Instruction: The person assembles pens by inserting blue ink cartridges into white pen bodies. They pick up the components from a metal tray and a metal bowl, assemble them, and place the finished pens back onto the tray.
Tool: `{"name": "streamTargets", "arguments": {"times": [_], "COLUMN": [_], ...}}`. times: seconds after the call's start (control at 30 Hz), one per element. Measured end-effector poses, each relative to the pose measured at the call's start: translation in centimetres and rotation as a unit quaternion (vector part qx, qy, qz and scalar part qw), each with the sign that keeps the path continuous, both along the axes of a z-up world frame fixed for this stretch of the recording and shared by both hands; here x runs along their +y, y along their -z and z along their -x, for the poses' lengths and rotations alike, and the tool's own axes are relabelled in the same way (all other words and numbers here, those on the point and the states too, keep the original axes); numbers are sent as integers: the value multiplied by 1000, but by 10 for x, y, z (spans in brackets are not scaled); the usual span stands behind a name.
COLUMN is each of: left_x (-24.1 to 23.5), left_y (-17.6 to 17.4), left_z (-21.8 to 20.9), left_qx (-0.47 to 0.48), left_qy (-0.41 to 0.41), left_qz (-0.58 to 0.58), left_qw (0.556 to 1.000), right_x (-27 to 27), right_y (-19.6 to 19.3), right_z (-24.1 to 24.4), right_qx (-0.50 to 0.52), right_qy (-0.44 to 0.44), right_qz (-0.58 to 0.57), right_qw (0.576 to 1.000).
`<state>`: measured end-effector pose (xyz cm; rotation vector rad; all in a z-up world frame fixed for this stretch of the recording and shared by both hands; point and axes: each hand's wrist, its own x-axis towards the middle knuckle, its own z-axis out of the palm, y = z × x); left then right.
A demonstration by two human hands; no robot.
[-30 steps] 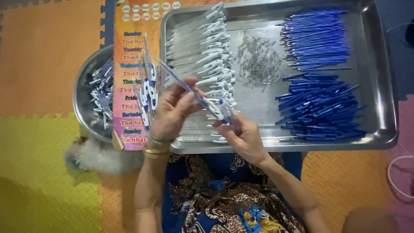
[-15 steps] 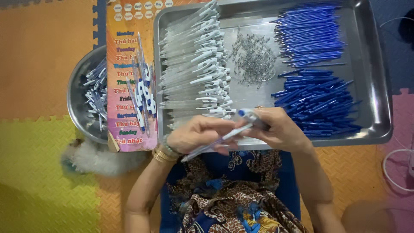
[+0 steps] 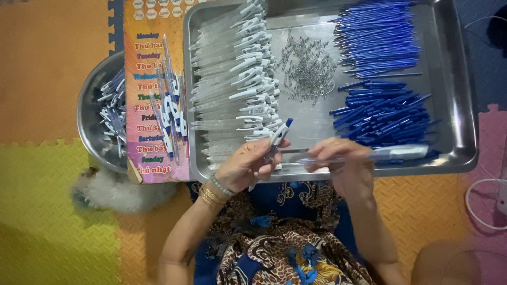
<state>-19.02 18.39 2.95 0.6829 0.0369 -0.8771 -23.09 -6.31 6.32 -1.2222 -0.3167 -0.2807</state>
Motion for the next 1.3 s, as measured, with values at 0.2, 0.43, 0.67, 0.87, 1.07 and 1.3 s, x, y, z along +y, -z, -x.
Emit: {"name": "streamTargets", "arguments": {"times": [0.2,0.43,0.67,0.87,1.07,1.3], "left_x": [-9,-13,-17,-21,-26,-38], "left_y": [9,15,25,24,24,26], "left_z": [4,11,17,18,24,34], "left_qx": [28,40,8,-9,-32,-40], "left_qy": [-6,-19,-26,-33,-69,-128], "left_qz": [2,-3,6,27,4,-27], "left_qw": [1000,999,1000,999,997,991], "right_x": [31,42,38,40,39,46], "right_y": [-28,-16,-7,-14,-7,8], "right_z": [4,6,7,8,9,0], "right_qx": [42,-10,-22,-30,-46,-69], "right_qy": [58,146,136,138,144,174], "right_qz": [75,121,114,116,121,104], "right_qw": [995,982,984,983,981,977]}}
